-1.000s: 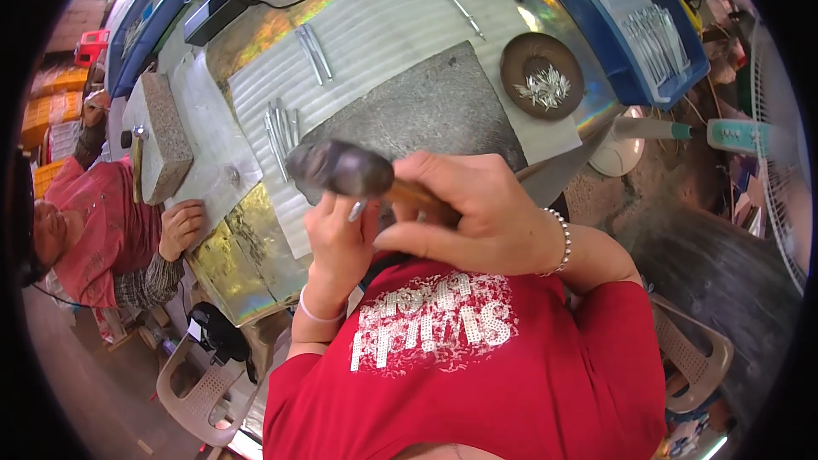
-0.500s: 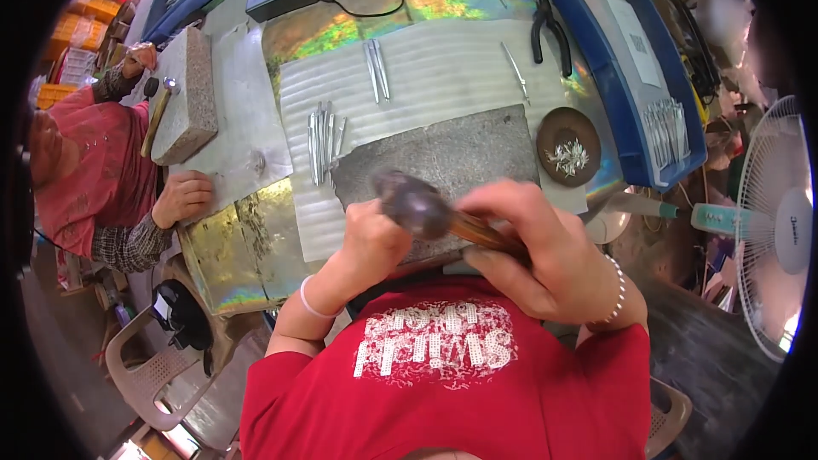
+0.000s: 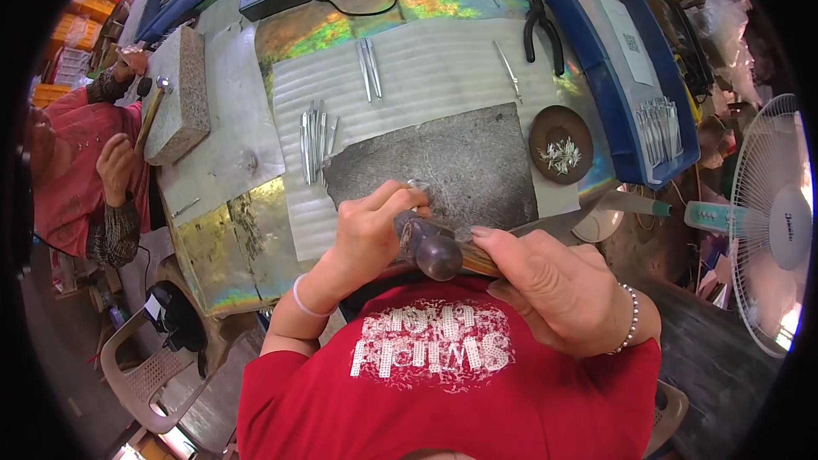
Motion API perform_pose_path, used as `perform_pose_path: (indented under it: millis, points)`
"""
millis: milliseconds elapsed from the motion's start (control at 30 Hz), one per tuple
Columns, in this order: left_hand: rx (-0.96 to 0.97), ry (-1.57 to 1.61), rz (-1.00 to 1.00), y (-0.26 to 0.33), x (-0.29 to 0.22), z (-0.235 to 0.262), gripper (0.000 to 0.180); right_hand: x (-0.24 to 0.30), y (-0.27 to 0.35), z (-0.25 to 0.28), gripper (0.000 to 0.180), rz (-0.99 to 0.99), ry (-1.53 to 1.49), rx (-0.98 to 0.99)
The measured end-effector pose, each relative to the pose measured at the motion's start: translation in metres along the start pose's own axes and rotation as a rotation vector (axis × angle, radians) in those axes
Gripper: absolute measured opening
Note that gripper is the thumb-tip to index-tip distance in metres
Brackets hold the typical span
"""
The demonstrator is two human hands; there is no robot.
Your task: Assembling small metal components by hammering pins into metal strips at a workbench.
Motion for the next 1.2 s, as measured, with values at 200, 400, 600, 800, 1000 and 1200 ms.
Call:
perform_pose_path:
  millis: [200,400,600,800,1000,1200]
  points:
    - [0.000,-0.008,0.014,0.001,0.000,0.000,0.020,0.002,0.001,0.002,0.057,-0.032,0.030,0.073]
    - [0.052,-0.001,0.026,-0.003,-0.006,0.002,0.023,0.034,0.012,0.027,0.040,0.044,0.598,0.126]
    - [0.061,-0.061,0.024,-0.001,-0.004,0.007,0.019,0.011,0.010,0.018,0.043,-0.128,-0.015,-0.173]
    - [-0.181,1.181,0.725,0.003,-0.010,0.034,0.010,-0.029,0.005,-0.019,0.043,-0.286,0.057,-0.166]
    - [-0.214,1.619,0.768,0.000,-0.003,0.036,0.017,-0.074,0.010,-0.065,0.049,-0.332,0.214,-0.200]
    - [-0.204,1.563,0.769,-0.002,0.000,0.030,0.015,-0.080,0.009,-0.075,0.052,-0.346,0.398,-0.103]
Point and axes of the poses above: each hand's wrist, its own y-axis away from the middle knuckle, its own z-axis out of the back of the hand, x = y × z, the point moved 2 cm from there along -y, towards the middle knuckle, and after that the axes turned 3 degrees about -z, right-handed, at the moved point
